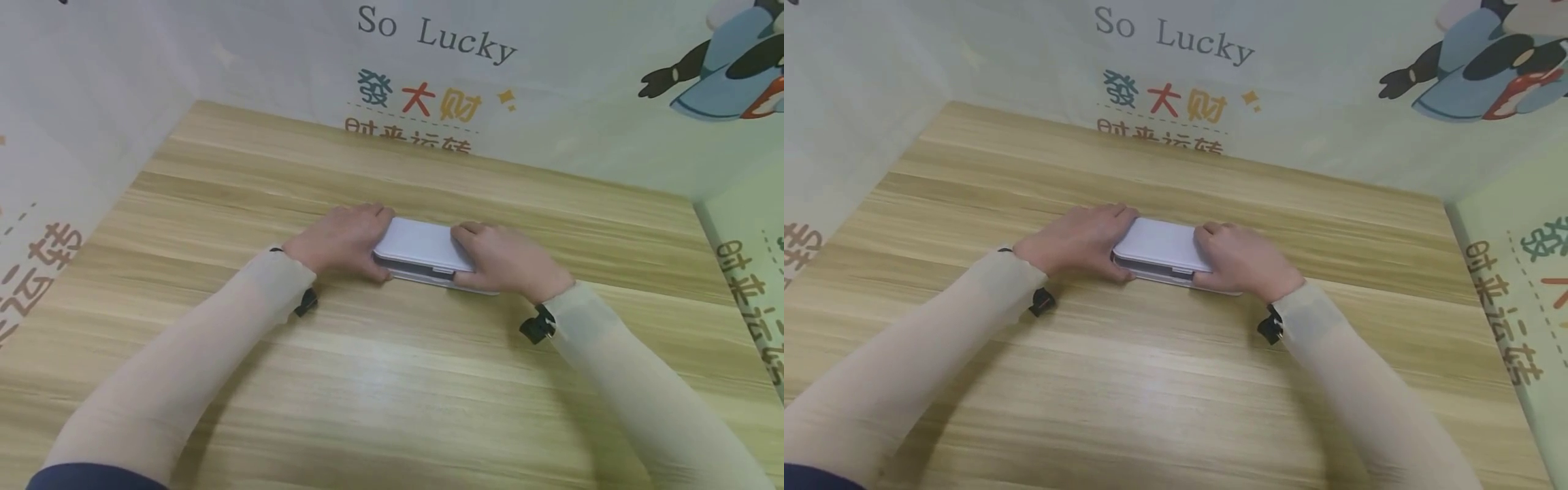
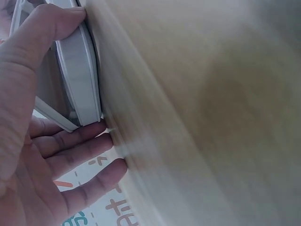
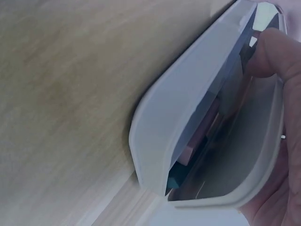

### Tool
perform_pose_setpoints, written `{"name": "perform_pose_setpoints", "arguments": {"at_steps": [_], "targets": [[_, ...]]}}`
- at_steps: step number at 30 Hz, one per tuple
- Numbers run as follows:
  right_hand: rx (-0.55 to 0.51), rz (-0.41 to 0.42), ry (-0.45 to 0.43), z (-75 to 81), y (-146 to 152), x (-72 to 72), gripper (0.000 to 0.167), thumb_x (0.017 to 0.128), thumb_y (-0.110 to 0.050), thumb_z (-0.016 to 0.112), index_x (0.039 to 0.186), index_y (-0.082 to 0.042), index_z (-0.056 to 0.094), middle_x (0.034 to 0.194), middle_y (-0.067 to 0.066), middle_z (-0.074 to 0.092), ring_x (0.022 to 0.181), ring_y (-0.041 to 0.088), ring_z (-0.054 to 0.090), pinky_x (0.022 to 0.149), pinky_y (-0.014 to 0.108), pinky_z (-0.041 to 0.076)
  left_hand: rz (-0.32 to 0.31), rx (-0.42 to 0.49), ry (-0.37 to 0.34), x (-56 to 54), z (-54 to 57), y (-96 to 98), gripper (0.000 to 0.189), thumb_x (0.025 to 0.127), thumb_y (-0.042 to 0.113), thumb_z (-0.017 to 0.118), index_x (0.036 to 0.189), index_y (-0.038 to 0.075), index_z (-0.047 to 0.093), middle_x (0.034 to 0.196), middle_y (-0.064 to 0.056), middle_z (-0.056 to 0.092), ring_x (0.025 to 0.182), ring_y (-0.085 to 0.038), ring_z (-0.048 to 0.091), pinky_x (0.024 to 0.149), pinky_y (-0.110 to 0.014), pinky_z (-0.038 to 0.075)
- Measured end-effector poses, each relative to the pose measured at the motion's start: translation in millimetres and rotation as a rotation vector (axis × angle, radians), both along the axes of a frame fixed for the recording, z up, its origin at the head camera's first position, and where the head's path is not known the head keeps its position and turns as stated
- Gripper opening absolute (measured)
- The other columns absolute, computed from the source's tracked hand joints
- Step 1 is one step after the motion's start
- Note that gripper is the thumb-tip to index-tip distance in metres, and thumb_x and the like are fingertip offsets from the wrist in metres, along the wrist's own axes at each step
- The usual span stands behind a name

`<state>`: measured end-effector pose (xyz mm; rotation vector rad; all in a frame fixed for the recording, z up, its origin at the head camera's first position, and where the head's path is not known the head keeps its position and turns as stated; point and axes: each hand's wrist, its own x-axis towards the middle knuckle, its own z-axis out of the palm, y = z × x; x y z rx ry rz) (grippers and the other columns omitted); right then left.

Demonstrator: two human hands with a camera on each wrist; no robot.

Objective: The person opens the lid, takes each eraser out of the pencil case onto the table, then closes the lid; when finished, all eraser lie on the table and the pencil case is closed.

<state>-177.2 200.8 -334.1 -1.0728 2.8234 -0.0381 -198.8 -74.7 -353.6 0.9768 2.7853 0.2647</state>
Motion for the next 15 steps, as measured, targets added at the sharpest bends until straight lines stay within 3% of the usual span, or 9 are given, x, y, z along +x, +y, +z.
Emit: {"name": "perform_pose_setpoints", "arguments": {"at_steps": [7,11,15], "targets": [[-0.028,-0.005,-0.049,0.5,8.0,-2.7,0.077,0.092,-0.041,0.073,0.147,0.008,0.052,0.148,0.028,0.059,0.131,0.044,0.063,0.112,0.053,0.052,0.019,0.029,-0.040,-0.4,2.2,-2.1,0.088,0.075,0.051,0.086,0.141,0.004,0.052,0.129,-0.010,0.065,0.112,-0.024,0.062,0.099,-0.043,0.057],[-0.063,0.004,-0.050,0.8,16.4,1.4,0.081,0.093,-0.047,0.074,0.150,0.007,0.051,0.151,0.028,0.056,0.138,0.044,0.057,0.115,0.055,0.048,0.035,0.054,-0.083,0.1,2.5,-4.3,0.092,0.076,0.051,0.087,0.146,0.005,0.049,0.135,-0.011,0.063,0.119,-0.025,0.061,0.105,-0.044,0.054],[-0.118,0.001,-0.043,3.3,27.4,7.8,0.078,0.092,-0.044,0.078,0.146,0.006,0.055,0.149,0.028,0.058,0.138,0.045,0.057,0.115,0.056,0.048,0.046,0.076,-0.117,0.1,1.6,-7.0,0.098,0.075,0.053,0.089,0.150,0.006,0.047,0.141,-0.012,0.061,0.126,-0.027,0.060,0.110,-0.046,0.051]]}}
